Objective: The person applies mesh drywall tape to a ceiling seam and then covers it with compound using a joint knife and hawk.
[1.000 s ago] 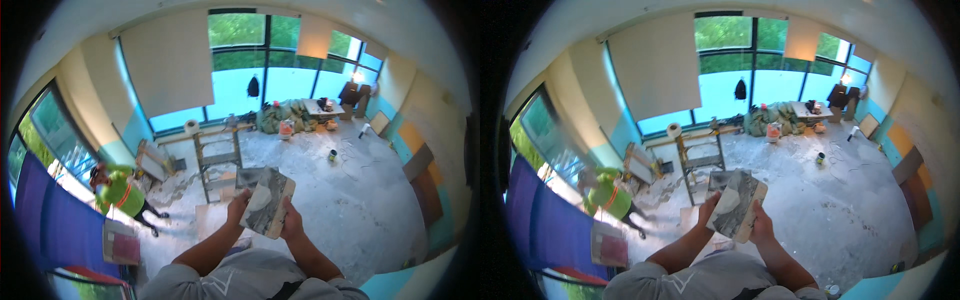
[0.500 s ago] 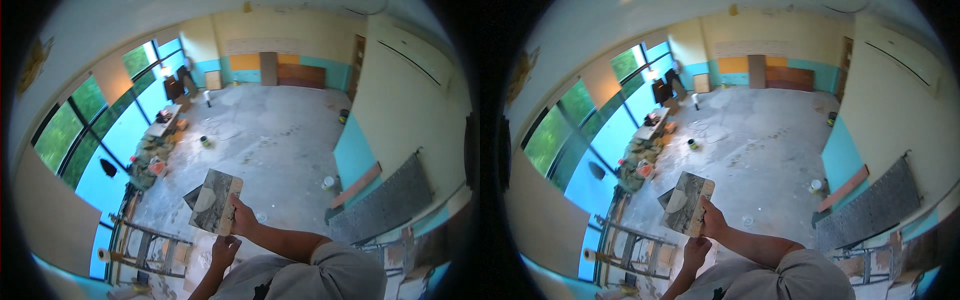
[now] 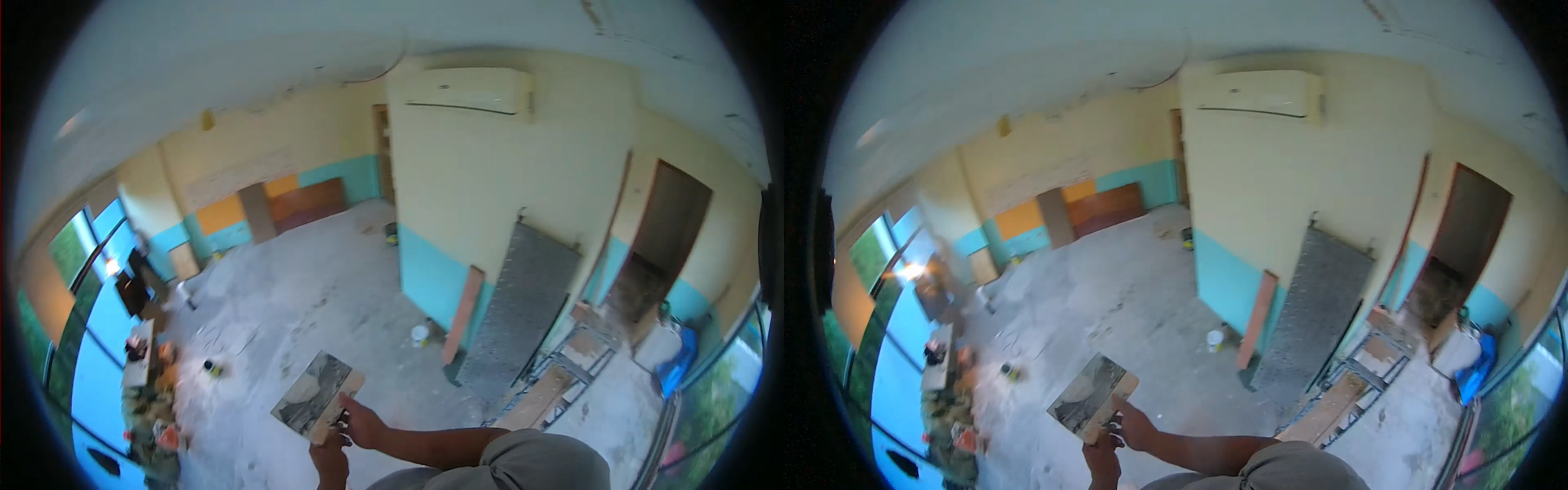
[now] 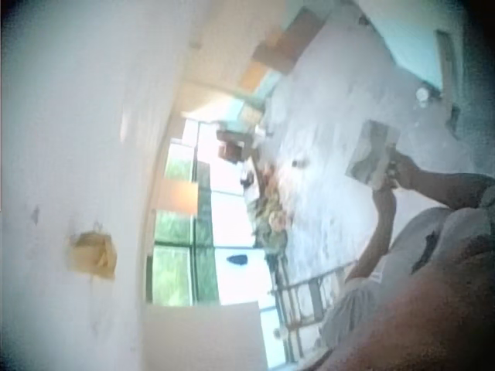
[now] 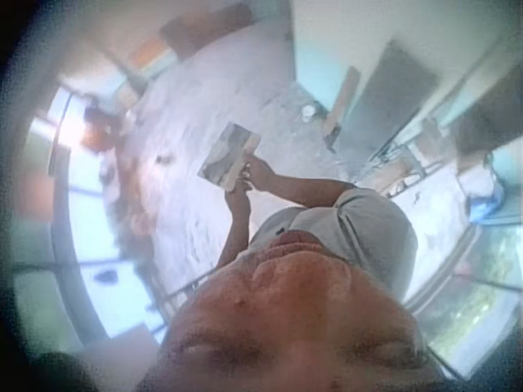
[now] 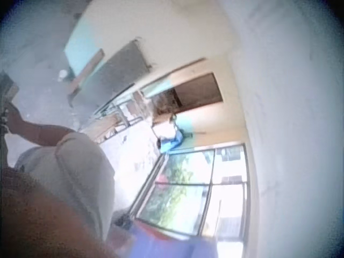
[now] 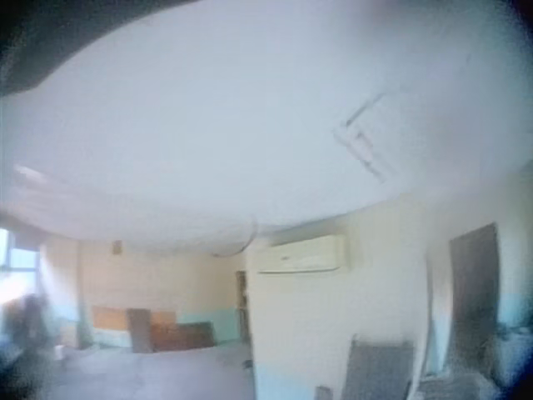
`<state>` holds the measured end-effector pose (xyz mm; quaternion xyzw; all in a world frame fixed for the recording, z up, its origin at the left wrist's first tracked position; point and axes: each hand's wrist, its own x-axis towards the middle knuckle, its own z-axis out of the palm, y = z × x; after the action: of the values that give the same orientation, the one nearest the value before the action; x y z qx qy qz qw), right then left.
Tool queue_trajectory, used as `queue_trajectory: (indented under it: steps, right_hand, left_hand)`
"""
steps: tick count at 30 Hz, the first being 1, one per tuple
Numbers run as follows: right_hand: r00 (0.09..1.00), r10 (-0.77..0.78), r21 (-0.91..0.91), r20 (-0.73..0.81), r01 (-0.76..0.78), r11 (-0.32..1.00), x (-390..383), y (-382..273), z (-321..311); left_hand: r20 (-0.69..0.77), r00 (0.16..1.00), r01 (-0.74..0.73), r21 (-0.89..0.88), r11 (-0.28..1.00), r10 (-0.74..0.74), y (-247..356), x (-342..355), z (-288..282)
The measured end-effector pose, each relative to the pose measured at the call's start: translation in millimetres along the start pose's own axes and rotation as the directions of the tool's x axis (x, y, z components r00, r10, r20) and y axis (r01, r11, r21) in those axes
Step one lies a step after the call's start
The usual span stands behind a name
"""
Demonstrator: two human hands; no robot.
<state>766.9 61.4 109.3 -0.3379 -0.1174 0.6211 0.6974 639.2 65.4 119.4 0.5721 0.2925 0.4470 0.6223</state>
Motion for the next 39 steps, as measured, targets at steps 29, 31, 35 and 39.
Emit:
queue_trajectory:
  steps: [29,31,35,39]
  right_hand:
    - [0.475,-0.338,0.054,-0.813,0.639,0.767,-232,5,-169]
    - [0.493,-0.316,0.073,-0.811,0.62,0.782,-222,-3,-128]
    - [0.571,-0.28,0.2,-0.772,0.637,0.745,-207,-20,-81]
    - [0.583,-0.359,0.239,-0.729,0.708,0.665,-208,-36,-57]
  left_hand:
    - [0.493,0.813,0.345,0.022,0.938,-0.31,-77,81,29]
    - [0.502,0.823,0.319,-0.021,0.948,-0.266,-68,60,49]
    - [0.82,0.485,-0.742,0.201,0.639,0.305,-51,47,64]
    - [0.748,0.344,-0.67,-0.228,0.706,0.568,-12,29,102]
